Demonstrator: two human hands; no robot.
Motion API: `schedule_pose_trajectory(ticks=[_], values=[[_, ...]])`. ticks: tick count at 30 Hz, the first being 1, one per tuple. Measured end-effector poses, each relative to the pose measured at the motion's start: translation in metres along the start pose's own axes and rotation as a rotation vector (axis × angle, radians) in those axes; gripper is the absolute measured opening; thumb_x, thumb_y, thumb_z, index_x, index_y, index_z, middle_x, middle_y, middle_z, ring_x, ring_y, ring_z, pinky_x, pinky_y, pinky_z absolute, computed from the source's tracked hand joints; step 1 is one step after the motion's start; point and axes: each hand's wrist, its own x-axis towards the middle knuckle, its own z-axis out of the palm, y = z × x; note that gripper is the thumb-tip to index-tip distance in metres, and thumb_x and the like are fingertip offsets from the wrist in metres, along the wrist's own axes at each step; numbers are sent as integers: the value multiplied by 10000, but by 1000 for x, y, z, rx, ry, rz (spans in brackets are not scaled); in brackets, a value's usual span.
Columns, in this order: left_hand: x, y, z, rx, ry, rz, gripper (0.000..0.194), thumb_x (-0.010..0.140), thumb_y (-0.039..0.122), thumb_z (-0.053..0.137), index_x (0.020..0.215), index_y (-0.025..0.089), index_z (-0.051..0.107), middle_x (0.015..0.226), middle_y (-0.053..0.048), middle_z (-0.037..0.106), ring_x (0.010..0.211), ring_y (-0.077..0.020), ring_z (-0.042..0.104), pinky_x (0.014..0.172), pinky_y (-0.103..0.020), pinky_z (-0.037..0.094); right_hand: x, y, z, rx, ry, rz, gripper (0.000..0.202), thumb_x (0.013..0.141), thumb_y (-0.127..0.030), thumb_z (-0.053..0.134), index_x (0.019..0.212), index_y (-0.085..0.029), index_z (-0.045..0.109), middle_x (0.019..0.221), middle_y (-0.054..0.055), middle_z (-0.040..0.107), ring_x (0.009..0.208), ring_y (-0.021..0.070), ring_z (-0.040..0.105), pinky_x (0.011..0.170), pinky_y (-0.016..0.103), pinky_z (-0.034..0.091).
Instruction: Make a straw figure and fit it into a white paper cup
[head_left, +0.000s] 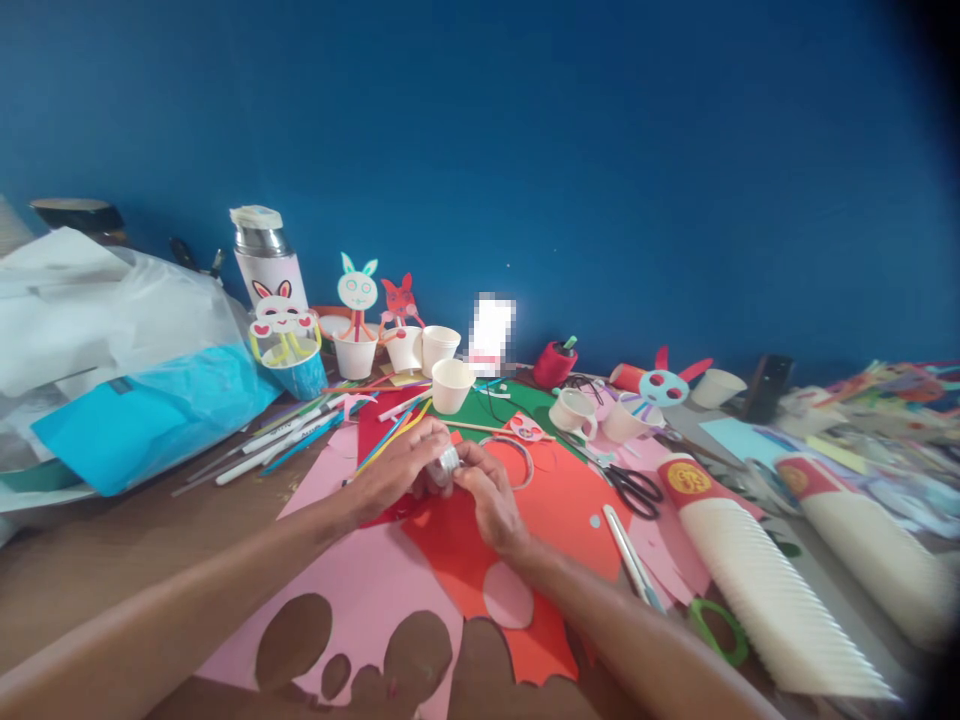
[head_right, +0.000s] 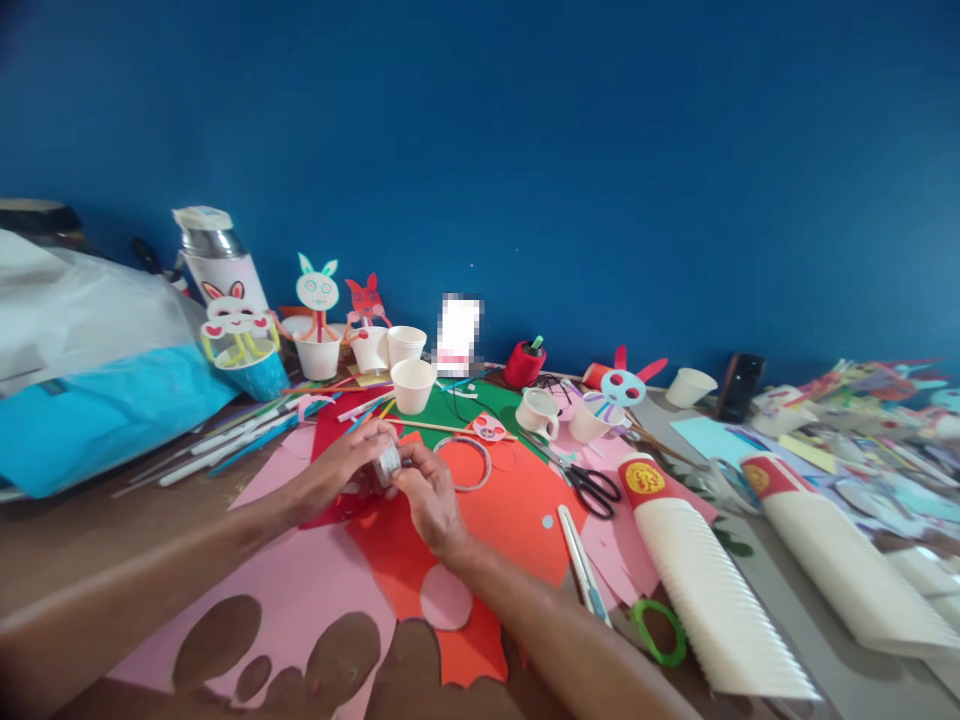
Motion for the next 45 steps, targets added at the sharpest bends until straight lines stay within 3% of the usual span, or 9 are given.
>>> schedule_pose_trajectory(ticks=[6,18,24,35,41,45], values=[[1,-3,2,-4,22,-2,309,843,499,340,851,204,434,533,21,553,472,-119,476,430,-214,285,-1,-2,1,26,-14,-12,129,683,-148,428,682,-189,550,552,-29,505,544,128,477,607,261,383],[1,-4,2,35,99,47,264,831,468,381,796,219,461,604,24,503,514,-142,483,494,-269,359,-2,2,2,55,-23,25,158,623,-132,419,693,-203,542,584,-24,524,578,143,488,612,264,395],[-1,-1,3,12,62,36,261,847,465,342,810,227,441,567,30,509,493,-142,491,467,-260,353,-2,4,2,102,-20,22,150,725,-179,420,698,-191,568,565,-14,512,581,143,497,604,262,395],[-3,6,1,60,82,30,276,822,480,383,800,225,487,591,12,519,537,-156,482,503,-276,370,0,6,1,129,-4,66,170,624,-143,418,693,-201,563,572,-15,522,578,149,502,597,264,411],[-2,-1,2,66,110,59,290,838,485,347,810,230,483,604,16,511,555,-151,479,518,-273,375,-1,7,4,156,9,28,119,711,-186,439,701,-190,558,570,-18,515,565,135,484,599,256,391],[-2,-5,2,61,108,57,297,840,489,347,808,226,481,613,16,518,558,-142,476,524,-265,378,-1,8,4,174,18,28,106,695,-160,449,688,-187,552,587,-20,523,572,127,476,588,241,376]])
